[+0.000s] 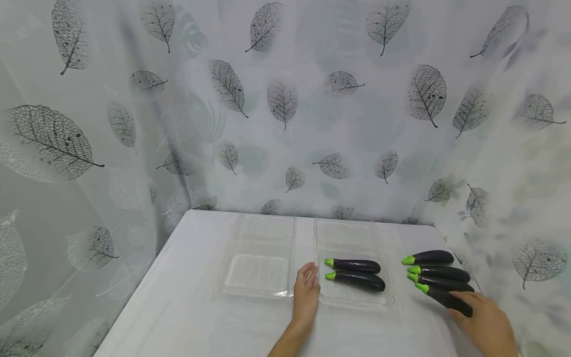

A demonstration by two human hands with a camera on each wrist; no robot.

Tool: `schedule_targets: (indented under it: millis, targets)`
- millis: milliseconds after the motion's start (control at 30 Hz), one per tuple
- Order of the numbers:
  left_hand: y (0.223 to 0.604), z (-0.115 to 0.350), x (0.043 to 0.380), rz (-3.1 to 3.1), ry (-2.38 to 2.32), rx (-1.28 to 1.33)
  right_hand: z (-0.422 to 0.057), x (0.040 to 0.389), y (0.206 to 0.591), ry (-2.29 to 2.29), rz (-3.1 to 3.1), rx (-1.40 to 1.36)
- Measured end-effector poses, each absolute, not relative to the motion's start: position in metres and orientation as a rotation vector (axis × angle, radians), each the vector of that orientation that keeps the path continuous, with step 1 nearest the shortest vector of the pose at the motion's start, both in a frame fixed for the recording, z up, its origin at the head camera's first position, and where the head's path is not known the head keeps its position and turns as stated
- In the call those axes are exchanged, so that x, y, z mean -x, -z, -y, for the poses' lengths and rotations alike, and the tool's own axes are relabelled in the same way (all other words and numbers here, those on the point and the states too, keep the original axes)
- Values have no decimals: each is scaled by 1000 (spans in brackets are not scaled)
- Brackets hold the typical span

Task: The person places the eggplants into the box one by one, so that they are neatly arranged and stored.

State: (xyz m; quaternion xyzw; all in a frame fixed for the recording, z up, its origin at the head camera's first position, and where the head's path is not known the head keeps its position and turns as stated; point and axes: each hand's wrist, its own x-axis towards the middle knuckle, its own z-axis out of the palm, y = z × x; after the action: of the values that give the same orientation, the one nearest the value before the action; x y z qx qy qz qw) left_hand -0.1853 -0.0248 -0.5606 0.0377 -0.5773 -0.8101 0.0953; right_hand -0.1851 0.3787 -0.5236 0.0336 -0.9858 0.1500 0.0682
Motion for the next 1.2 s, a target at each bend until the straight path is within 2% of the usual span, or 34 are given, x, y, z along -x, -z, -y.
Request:
schedule_targets:
  millis: [367,1200]
  targets:
    - [563,24,187,1709,2380,-117,-353,181,513,-467,2914,-57]
    - [563,24,186,1710,2382,-122,-300,176,496,-497,2714,-191]
